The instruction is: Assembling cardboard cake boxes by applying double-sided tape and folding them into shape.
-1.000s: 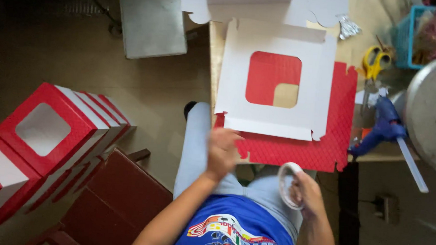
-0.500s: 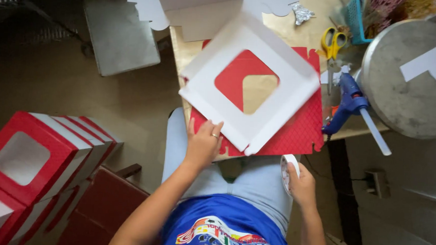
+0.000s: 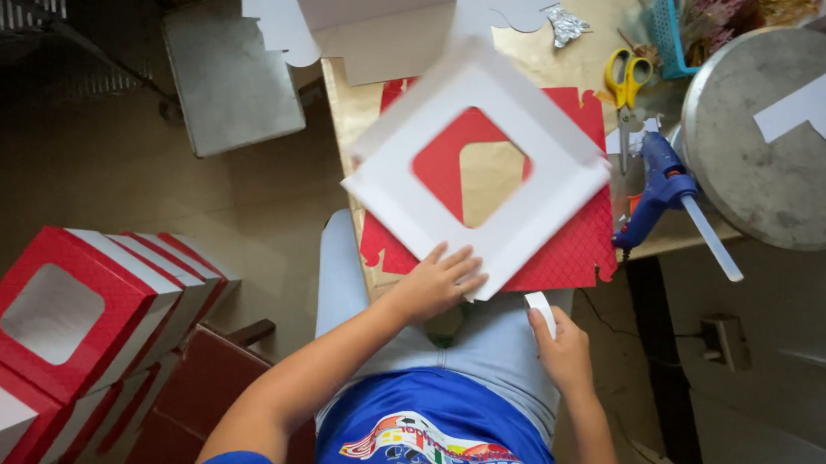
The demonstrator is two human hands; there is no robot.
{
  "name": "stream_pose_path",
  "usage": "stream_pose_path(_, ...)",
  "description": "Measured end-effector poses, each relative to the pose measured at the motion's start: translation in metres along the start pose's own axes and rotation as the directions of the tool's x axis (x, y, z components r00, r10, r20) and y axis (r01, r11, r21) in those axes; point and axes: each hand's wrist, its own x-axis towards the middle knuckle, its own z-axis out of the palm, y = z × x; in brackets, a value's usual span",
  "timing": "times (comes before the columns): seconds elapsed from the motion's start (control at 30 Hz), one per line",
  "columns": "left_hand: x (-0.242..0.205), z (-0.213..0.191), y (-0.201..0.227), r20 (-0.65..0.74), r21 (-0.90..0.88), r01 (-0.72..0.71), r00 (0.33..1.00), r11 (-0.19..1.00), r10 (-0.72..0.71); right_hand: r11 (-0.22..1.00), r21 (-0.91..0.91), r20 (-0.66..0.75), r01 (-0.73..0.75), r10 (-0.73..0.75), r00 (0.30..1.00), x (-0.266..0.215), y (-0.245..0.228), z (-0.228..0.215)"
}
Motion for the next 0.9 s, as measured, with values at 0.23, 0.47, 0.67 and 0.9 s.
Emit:
stream_pose_path(0.23, -0.007, -0.033, 0.035, -0.134, 0.112, 0.305, 0.948, 0.946, -0.29, 0.995, 0.083, -0.028, 0.061, -0.059, 0.998, 0.0, -0.003, -0.001)
stream_pose_path(0.47, 0.027, -0.034, 0.044, -0.051, 0.011, 0.302, 0.952, 0.953, -0.301, 0.991, -0.017, 0.036, 0.133, -0.133, 0.991, 0.001, -0.033, 0.008)
stream_pose_path(0.67, 0.048, -0.031, 0.012, 0.18, -0.061, 0.337, 0.93, 0.94, -0.322, 0.99, -0.019, 0.062, 0.137, -0.136, 0.989, 0.001, -0.021, 0.018)
stream_pose_path(0.9, 0.074, -0.055, -0.021, 0.446, -0.227, 0.51, 0.812, 0.83, -0.377, 0.991, 0.075, 0.098, 0.11, -0.117, 0.988, 0.001, -0.005, 0.022)
